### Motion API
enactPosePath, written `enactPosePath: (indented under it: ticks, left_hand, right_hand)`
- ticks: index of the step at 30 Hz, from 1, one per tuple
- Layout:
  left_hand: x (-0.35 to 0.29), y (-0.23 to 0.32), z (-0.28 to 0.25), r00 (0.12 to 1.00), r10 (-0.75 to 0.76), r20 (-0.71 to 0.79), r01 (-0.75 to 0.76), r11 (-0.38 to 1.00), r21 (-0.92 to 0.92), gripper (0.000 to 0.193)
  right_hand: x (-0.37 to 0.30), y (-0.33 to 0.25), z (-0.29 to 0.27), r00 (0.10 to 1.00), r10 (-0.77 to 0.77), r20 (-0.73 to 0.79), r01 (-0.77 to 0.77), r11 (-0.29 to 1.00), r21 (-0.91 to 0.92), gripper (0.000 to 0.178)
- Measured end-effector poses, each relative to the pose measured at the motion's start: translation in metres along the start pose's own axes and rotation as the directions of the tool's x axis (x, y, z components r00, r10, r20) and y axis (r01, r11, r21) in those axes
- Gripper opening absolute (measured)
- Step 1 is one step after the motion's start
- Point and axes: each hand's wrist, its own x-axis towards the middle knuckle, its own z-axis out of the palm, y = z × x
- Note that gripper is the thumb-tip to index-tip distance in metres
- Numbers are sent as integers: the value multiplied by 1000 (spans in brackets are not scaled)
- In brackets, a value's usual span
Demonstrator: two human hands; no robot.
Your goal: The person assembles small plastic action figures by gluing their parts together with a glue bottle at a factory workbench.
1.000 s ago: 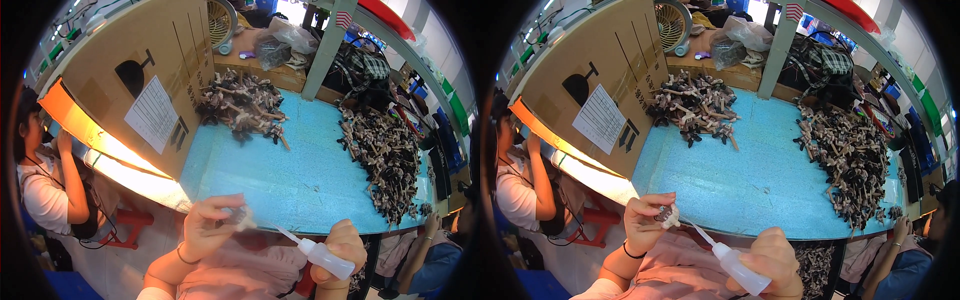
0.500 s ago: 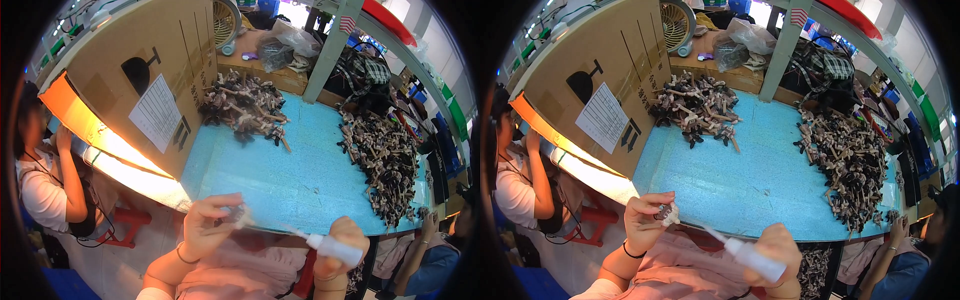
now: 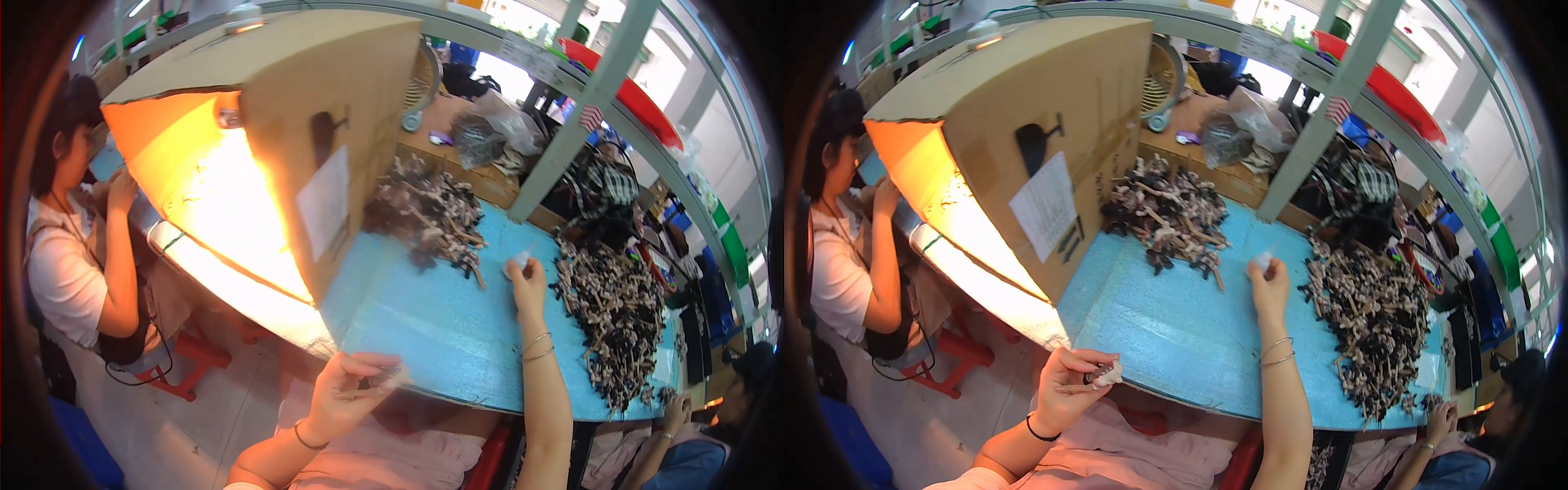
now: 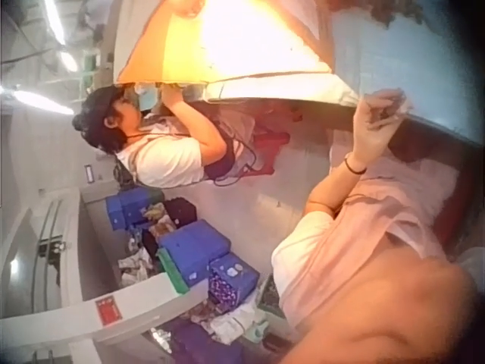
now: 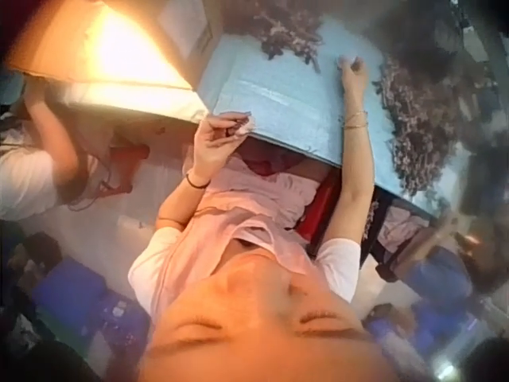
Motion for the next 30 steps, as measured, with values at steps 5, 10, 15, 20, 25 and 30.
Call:
enactPosePath:
  ticks: [5, 10, 15, 20, 25, 30]
  left_hand:
    - [-10, 13, -26, 996, -12, -93, 11, 1000, -11, 32]
    - [-20, 37, -59, 950, 151, -272, -170, 984, -45, 23]
    - [-27, 82, -74, 821, 197, -535, -239, 971, -9, 23]
    - [-30, 94, -77, 728, 180, -661, -220, 975, 23, 27]
    - [-32, 96, -80, 737, 104, -667, -185, 981, -52, 27]
    - [-34, 82, -88, 783, 74, -618, -178, 978, -108, 25]
  right_hand:
    - [2, 15, -2, 924, -343, -170, 218, 837, -502, 35]
    - [-104, -132, 49, 688, -723, -57, 687, 675, -269, 26]
    - [-189, -215, 174, 424, -738, 524, 830, 548, 100, 19]
    - [-168, -215, 302, 601, -621, 503, 785, 340, -517, 8]
    - [-131, -200, 351, 734, -442, 515, 653, 251, -715, 22]
    - [-130, -194, 347, 697, -449, 559, 704, 279, -653, 23]
